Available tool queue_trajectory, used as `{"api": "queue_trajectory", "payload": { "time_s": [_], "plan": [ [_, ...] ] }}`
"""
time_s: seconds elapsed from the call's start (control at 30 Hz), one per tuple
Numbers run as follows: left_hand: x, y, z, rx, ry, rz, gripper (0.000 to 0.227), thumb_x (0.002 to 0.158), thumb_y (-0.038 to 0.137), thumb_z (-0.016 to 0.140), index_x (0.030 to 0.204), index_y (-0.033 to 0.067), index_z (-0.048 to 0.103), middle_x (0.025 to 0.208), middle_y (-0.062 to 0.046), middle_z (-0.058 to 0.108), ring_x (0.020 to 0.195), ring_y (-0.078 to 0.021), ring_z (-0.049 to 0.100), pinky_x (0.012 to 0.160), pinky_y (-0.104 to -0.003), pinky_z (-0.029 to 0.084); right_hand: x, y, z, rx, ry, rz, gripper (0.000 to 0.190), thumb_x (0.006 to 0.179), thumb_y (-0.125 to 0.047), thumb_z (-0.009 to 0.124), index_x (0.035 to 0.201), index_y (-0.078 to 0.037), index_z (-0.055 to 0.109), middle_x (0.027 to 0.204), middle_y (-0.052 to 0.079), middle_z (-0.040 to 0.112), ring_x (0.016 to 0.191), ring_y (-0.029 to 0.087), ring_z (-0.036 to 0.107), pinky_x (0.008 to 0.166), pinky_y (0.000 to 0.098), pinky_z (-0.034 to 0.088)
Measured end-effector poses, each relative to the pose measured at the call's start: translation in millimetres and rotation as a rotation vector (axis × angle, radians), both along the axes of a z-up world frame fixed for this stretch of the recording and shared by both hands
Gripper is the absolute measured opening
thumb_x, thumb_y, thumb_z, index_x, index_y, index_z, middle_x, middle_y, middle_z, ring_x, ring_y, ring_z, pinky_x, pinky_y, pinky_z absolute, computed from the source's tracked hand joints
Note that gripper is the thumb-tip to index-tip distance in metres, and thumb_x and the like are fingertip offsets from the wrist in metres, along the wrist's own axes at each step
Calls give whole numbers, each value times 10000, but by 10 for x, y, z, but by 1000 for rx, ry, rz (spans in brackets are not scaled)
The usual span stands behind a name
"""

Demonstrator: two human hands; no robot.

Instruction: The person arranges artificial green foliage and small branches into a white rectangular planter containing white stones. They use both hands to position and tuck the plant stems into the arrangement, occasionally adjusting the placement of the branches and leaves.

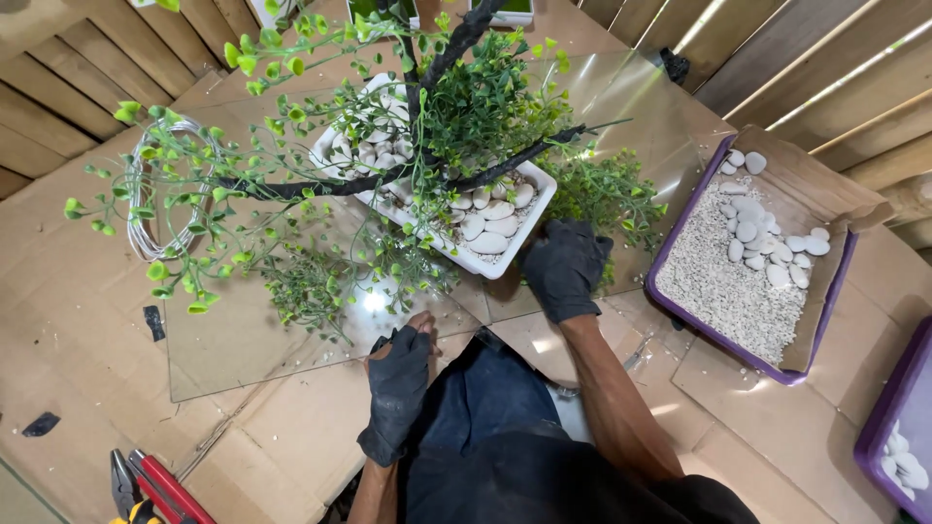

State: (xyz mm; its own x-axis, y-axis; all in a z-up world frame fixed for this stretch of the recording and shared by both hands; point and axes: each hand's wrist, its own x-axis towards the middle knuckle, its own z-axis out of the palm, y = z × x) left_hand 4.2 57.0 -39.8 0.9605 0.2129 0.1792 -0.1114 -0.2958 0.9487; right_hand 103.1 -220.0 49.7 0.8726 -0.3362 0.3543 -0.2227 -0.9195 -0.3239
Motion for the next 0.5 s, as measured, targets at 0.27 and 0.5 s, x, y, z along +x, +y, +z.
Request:
{"api": "queue_trajectory", "payload": {
  "time_s": [0.27,0.5],
  "plan": [
    [25,-38,-88,-520,49,-237,346,1024,61,655,1350,-51,687,1216,-100,754,771,-135,693,885,-230,598,-17,114,491,346,-26,18,311,865,-292,580,601,-138,636,563,40,509,523,236,510,532,490,386],
    [25,101,-487,-1190,279,-431,712,1092,405,368,1570,-123,381,1545,-232,522,1409,-282,531,1189,-310,423,-84,-231,657,707,-335,188,284,1065,-358,521,863,-159,543,800,2,567,715,175,535,624,366,428]
  ]
}}
